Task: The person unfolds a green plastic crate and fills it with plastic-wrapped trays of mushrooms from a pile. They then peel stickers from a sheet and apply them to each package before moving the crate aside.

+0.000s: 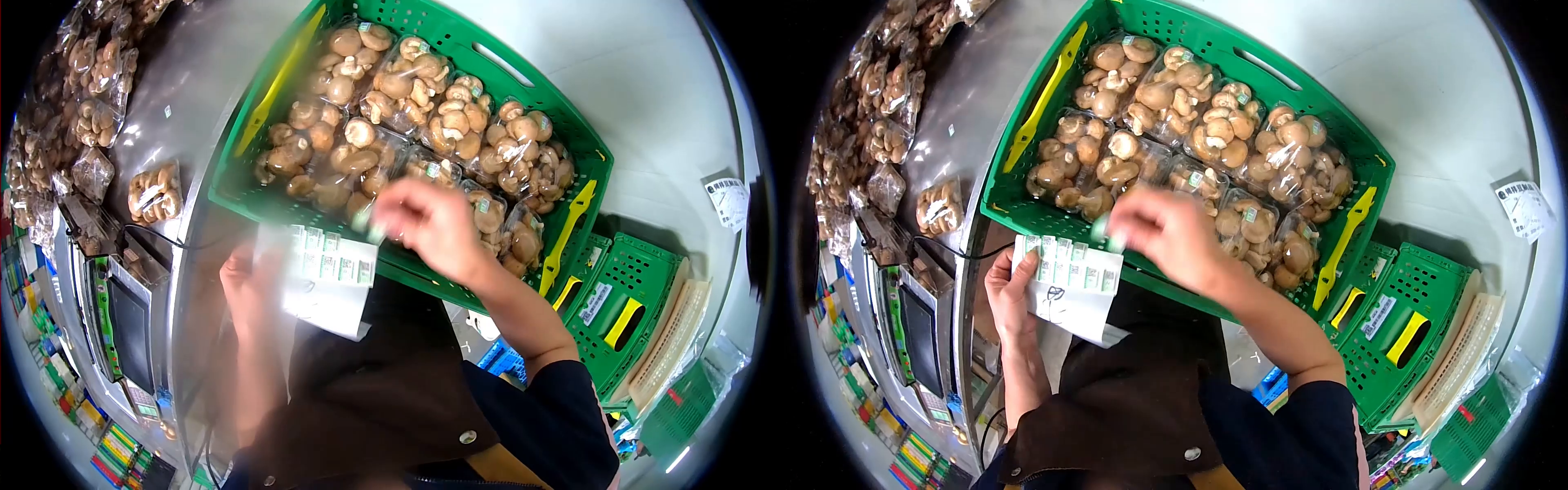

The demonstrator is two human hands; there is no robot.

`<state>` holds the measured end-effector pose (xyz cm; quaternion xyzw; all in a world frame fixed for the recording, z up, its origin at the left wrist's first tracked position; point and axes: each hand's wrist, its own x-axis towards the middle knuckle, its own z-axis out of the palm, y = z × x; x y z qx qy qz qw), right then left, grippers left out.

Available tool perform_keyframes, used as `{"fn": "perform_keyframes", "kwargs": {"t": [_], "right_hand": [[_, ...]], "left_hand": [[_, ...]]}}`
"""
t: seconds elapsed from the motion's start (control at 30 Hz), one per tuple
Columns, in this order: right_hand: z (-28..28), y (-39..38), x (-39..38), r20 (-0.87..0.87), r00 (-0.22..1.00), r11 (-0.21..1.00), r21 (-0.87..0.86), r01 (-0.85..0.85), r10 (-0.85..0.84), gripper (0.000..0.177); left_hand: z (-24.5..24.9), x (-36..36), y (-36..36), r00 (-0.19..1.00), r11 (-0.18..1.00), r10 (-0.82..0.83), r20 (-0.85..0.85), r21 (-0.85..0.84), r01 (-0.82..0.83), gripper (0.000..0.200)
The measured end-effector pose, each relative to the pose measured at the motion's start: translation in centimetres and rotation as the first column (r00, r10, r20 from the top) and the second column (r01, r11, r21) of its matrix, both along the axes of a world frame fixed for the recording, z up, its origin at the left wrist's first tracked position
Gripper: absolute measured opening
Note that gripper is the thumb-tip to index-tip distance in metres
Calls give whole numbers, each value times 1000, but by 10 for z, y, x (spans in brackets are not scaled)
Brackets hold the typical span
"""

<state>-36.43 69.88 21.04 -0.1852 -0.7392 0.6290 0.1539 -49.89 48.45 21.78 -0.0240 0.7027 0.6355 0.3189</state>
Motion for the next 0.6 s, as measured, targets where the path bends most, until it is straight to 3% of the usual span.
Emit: {"fn": "perform_keyframes", "kwargs": {"t": [0.03,0.07,0.17,0.3,0.4,0.47,0.53,0.6], "right_hand": [[1,11,-14,209,963,940,-258,223,-171,14],[-5,35,-26,399,905,911,-303,280,-146,17],[-75,73,-54,490,858,980,185,67,-151,32],[-94,74,-75,699,712,882,376,-285,-67,33],[-70,61,-81,713,661,706,592,-389,-233,30],[-49,58,-86,585,748,764,623,-169,-312,26],[-65,55,-100,239,949,919,382,102,-204,23],[-87,48,-131,215,973,968,248,28,-83,23]], "left_hand": [[0,-2,1,1000,1000,26,5,1,-26,8],[0,-3,1,999,999,50,9,4,-50,8],[-2,-7,-3,999,999,4,54,36,-6,7],[-2,-11,-6,996,999,-12,86,41,9,12],[6,-16,-2,993,997,51,102,58,-57,8],[1,-20,-9,990,992,95,99,68,-103,14],[-1,-25,-11,991,994,80,105,65,-87,15],[3,-25,-4,989,995,77,125,53,-84,15]]}}
